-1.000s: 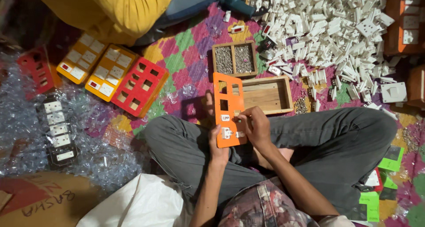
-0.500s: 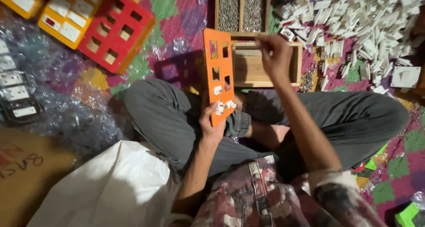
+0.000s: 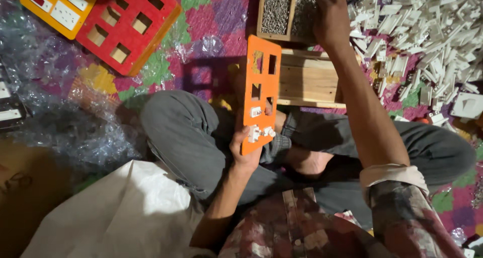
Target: The person sits cross-legged on a matted floor and assembles electrical switch panels. They fit white switch and socket modules into the cutouts of an orange plastic faceplate, press the modules into place, and take small screws from a wooden parts box to secure the components, working on one panel at a time.
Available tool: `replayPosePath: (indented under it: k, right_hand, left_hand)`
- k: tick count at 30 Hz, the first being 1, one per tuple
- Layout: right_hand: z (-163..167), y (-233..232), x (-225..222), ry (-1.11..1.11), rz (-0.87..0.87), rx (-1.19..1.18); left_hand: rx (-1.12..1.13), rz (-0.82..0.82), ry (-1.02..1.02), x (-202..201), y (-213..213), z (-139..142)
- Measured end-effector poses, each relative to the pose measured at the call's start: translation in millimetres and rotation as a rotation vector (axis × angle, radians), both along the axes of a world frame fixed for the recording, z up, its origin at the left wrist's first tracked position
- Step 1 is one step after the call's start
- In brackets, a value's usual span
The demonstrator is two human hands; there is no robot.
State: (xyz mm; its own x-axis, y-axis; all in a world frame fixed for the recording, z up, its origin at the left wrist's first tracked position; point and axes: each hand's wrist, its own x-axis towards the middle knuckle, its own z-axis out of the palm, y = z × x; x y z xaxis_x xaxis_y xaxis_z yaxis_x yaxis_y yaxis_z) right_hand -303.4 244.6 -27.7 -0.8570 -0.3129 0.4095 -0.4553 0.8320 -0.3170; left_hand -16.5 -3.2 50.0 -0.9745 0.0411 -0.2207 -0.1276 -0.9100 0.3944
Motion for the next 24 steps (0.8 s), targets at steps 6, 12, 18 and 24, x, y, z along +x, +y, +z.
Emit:
replayPosePath:
  k: [6, 12, 18, 24]
  right_hand:
    - [-2.1, -11.5, -11.6, -0.051, 0.009, 0.269]
    - [4.5, -6.8, -8.2, -0.125, 0.014, 0.183]
    - [2.1, -9.1, -10.3, -0.122, -0.052, 0.143]
    - [4.8, 1.1, -1.7, 0.014, -0.024, 0.026]
  left_hand:
    - [-0.044, 0.005, -0.005, -10.0, -4.1, 15.0]
    - [-0.058, -0.023, 0.021, -13.5, -5.2, 18.8]
    - [-0.03, -0.015, -0.023, -7.7, -3.1, 13.5]
    - [-0.026, -0.013, -0.013, 0.8, -2.0, 1.2]
